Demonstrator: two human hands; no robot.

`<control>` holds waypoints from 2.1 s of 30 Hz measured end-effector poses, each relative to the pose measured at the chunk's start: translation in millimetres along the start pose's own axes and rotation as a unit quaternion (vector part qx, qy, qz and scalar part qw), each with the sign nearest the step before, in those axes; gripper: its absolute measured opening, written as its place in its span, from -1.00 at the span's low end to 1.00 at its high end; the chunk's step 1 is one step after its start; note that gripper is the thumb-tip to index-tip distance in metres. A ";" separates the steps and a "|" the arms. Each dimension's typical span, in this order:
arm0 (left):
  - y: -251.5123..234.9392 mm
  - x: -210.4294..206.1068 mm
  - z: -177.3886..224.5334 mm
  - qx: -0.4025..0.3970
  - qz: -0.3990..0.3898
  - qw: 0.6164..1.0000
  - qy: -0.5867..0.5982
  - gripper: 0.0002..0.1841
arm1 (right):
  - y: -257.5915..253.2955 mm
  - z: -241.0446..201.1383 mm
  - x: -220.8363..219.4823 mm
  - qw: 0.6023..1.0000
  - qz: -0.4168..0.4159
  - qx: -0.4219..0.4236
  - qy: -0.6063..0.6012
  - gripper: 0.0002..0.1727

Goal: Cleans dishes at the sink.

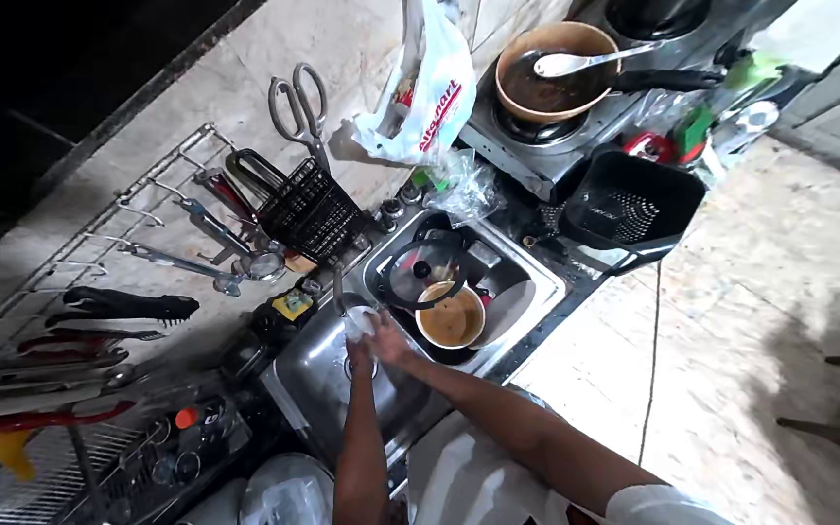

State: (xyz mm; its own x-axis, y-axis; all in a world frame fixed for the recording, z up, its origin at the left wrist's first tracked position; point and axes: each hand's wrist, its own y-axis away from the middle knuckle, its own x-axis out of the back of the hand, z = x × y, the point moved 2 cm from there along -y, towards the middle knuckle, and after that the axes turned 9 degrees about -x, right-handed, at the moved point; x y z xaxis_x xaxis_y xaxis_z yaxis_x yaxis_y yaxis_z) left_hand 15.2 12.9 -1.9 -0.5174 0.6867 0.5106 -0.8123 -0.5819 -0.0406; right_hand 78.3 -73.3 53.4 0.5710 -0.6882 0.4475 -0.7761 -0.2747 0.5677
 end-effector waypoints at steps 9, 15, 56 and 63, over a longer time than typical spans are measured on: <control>-22.9 25.5 -22.6 0.181 -0.016 0.981 0.064 -0.28 | -26.9 36.8 7.3 0.990 -0.091 -0.021 -0.109 -0.43; -49.4 19.7 -3.5 0.232 -0.061 0.919 0.313 -0.28 | 19.9 62.2 5.0 0.921 -0.074 -0.183 -0.337 -0.40; -142.5 47.6 -15.9 0.202 0.214 0.955 0.043 -0.42 | -27.1 48.9 98.0 0.919 -0.007 -0.176 -0.353 -0.57; -144.0 44.1 -4.8 0.148 0.209 0.967 0.012 -0.56 | -21.9 38.0 37.4 0.917 -0.150 -0.168 -0.328 -0.56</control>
State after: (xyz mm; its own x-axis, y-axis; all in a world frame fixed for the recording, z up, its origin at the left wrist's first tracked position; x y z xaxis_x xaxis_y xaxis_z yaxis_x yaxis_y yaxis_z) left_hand 108.1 129.0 22.4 -0.7932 0.3724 0.4818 -0.4198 -0.9076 0.0104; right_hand 106.5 -118.6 31.4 0.3752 -0.9023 -0.2125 -0.4209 -0.3701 0.8282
